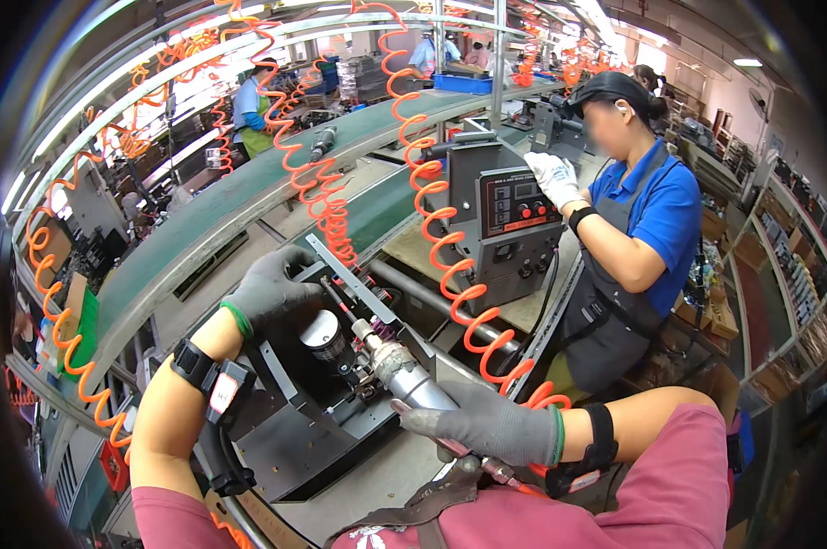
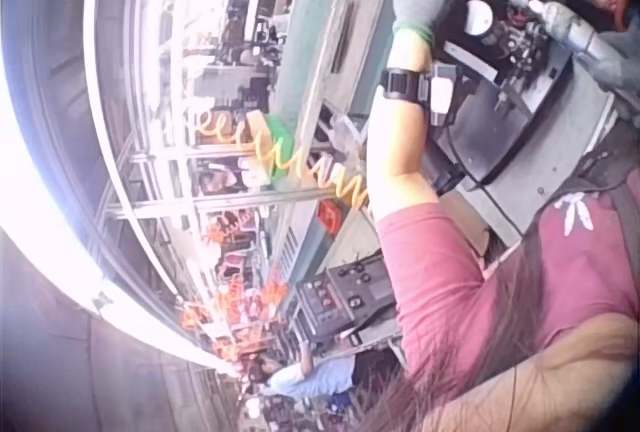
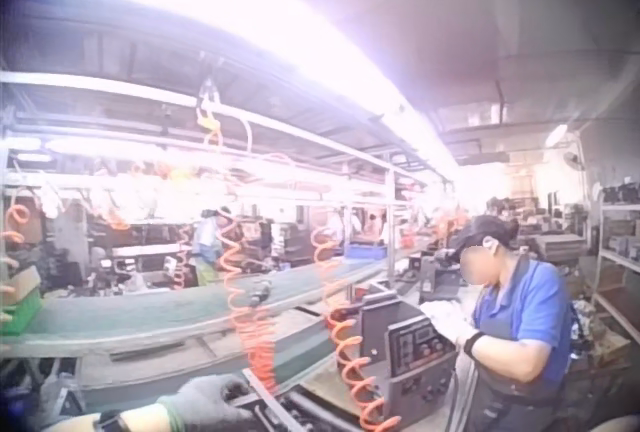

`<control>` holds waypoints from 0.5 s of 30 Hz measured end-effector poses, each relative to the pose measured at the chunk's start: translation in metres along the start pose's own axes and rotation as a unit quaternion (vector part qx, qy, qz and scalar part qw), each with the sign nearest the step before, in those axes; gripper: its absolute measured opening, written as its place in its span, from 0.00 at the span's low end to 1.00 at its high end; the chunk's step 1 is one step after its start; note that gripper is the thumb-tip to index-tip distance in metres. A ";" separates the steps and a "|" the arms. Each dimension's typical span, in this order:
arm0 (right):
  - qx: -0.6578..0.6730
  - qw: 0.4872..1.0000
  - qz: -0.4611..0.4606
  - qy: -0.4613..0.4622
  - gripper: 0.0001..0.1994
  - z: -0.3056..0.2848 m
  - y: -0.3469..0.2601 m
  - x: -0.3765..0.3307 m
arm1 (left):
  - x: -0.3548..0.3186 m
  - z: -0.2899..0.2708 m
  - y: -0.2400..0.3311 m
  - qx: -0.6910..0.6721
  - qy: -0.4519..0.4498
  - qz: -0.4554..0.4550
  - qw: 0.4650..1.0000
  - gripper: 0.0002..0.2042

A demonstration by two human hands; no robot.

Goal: Assemble internal components and wiring of a welding machine on a factory assembly line.

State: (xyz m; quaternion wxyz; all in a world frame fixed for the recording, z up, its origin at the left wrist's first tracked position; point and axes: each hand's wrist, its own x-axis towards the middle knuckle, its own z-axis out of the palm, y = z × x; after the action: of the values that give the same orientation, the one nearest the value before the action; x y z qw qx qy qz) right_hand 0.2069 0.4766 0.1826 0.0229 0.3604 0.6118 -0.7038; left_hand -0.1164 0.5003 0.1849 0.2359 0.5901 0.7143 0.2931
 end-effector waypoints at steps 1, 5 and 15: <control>0.001 1.000 -0.021 -0.009 0.23 -0.004 0.002 -0.003 | -0.004 -0.002 0.004 0.126 0.064 0.039 0.989 0.18; -0.007 0.998 -0.005 -0.055 0.22 -0.024 0.011 -0.011 | -0.014 -0.006 0.019 0.323 0.115 0.171 0.924 0.17; 0.043 0.993 -0.046 -0.096 0.21 -0.068 0.049 -0.008 | 0.002 0.014 0.068 0.550 -0.034 0.135 0.823 0.09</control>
State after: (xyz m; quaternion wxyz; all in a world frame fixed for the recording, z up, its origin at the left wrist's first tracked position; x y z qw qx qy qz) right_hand 0.2683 0.5206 0.1455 0.0335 0.2635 0.5917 -0.7611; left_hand -0.0595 0.5129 0.2223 -0.1456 0.7218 0.6619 -0.1403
